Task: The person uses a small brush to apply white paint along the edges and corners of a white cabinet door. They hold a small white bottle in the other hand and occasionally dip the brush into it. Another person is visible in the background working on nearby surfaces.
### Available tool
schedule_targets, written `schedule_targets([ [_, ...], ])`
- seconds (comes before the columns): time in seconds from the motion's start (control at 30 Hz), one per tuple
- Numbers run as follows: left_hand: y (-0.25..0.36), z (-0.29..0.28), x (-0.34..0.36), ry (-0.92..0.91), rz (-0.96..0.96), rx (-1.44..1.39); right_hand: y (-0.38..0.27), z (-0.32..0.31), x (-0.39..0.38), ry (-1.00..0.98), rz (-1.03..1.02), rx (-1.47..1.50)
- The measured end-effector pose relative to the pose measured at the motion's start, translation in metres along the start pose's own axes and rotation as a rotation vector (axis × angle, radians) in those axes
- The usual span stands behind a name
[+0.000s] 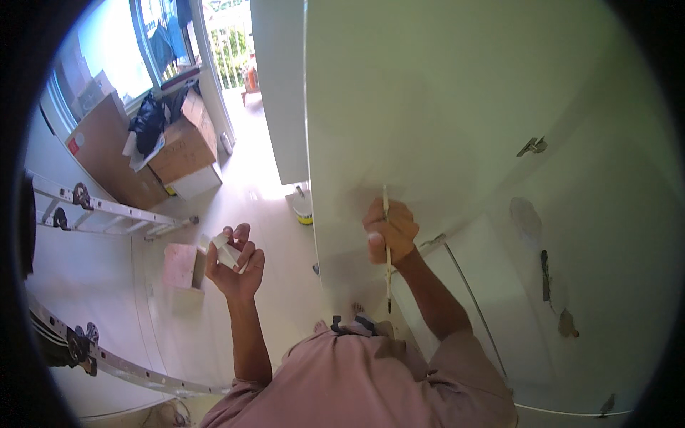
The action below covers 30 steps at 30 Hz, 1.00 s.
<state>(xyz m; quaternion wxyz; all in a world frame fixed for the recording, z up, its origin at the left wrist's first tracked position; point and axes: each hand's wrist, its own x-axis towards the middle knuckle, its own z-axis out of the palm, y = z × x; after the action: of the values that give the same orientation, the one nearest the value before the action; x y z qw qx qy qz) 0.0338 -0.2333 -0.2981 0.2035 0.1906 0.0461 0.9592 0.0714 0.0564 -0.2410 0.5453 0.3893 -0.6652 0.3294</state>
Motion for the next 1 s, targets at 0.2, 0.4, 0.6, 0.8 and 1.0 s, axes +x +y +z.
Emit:
schedule_targets([
  [0.2, -0.011, 0.006, -0.024, 0.095, -0.037, 0.045, -0.069, 0.009, -0.029, -0.077, 0.376, 0.023],
  [0.4, -0.028, 0.016, -0.041, 0.022, -0.096, 0.092, -0.117, 0.027, 0.006, 0.01, 0.829, 0.335],
  [0.6, -0.046, 0.038, -0.054, -0.024, -0.11, 0.119, -0.113, 0.027, 0.035, -0.236, 0.625, 0.496],
  [0.8, -0.065, 0.059, -0.063, 0.006, -0.098, 0.134, -0.114, 0.02, 0.041, -0.286, 0.572, 0.497],
  [1.0, -0.079, 0.064, -0.063, 0.017, -0.059, 0.147, -0.106, 0.009, 0.035, -0.256, 0.554, 0.545],
])
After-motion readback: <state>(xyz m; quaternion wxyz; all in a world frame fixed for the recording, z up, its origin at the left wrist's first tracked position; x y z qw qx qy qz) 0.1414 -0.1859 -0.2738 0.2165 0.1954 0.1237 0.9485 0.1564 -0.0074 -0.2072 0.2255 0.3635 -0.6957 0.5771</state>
